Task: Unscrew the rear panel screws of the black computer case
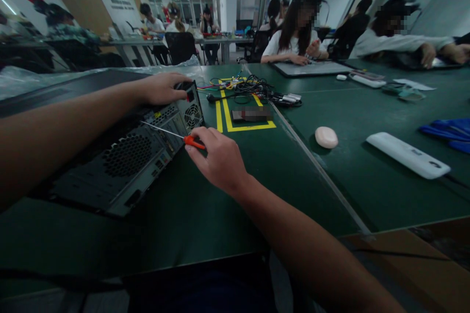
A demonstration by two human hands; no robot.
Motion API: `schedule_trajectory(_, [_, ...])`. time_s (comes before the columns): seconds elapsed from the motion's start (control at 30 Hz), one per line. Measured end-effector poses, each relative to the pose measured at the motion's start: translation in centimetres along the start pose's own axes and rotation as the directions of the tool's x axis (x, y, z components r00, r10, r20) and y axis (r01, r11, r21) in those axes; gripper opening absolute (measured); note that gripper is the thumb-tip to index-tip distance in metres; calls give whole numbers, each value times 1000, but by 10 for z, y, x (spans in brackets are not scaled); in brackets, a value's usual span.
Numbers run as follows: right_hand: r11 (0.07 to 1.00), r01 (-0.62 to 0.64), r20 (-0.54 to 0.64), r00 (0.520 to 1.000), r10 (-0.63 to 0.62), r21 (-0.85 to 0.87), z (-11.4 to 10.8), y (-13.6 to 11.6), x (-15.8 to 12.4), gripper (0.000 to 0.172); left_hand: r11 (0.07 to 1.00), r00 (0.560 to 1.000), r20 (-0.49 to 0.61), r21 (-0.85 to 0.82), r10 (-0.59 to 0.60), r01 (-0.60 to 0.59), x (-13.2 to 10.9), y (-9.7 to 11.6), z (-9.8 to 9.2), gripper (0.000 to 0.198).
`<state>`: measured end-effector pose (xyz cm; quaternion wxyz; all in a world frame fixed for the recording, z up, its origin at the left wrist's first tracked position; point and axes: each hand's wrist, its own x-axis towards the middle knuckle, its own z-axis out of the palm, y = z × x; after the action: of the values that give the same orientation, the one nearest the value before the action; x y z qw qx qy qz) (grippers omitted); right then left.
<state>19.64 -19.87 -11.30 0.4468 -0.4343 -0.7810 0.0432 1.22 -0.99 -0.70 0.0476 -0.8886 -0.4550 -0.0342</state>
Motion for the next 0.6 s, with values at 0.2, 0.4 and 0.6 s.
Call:
schedule_trajectory(0.2, [1000, -6, -7, 1000, 6, -6, -1, -2, 1, 18, 1000, 1000, -10, 2, -5, 5, 0, 0, 1, 71])
schedule_trajectory(0.4, [1000, 12, -19, 1000, -11, 7, -3, -3, 1, 25, 1000, 1000, -2, -9, 3, -3, 0, 1, 0, 69])
schedule_trajectory(0.6, [999, -4, 18, 1000, 3, 51, 1, -3, 1, 28, 1000, 1000, -5, 1, 7, -7, -1, 2, -1, 67])
